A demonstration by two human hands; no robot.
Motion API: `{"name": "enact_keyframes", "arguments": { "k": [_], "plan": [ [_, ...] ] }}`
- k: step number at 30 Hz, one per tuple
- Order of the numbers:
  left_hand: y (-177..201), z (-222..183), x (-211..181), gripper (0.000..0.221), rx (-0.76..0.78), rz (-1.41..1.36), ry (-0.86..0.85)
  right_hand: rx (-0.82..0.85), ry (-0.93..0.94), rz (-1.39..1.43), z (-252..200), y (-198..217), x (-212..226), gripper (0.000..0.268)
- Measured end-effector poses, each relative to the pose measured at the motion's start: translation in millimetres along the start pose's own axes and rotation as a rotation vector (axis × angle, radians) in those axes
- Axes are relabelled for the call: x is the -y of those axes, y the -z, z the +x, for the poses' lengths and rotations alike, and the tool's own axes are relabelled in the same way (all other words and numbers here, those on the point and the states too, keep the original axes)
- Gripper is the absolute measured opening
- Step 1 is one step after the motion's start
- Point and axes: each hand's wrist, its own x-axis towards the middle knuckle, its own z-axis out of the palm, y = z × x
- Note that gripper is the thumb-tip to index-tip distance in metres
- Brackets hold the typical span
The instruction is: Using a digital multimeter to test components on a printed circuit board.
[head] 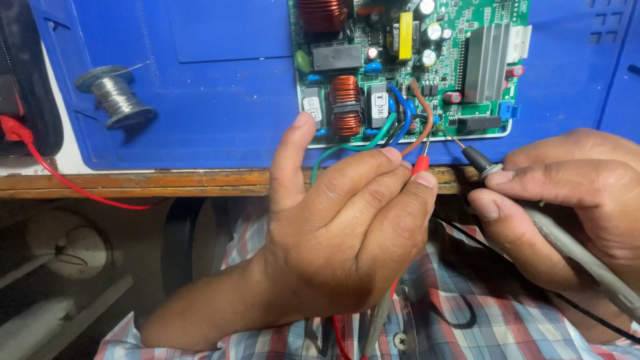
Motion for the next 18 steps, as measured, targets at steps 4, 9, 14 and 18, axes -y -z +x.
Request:
{"name": "enact_keyframes", "arguments": {
  "k": [4, 9, 14, 18],
  "plan": [
    [0.0, 1.4, 2.0, 0.017, -0.018, -0.005, -0.02, -0.041, -0.017, 0.004, -2.0, -2.5, 0.7, 0.026],
    [0.4, 0.3, 4.6, 0.014, -0.023, -0.037, -0.039, -0.04, -0.027, 0.008, -2.4, -2.8, 4.5, 0.025],
    [2.8, 2.5, 6.3, 0.007, -0.05, -0.098, -0.043, -0.093, -0.036, 0.018, -0.5, -6.1, 6.2, 0.02],
    [-4.6, -2.4, 0.1, 0.006, -0.075, -0.049, -0.027, -0.189, -0.031, 0.108, -12.7, -17.7, 7.5, 0.017]
  ]
}}
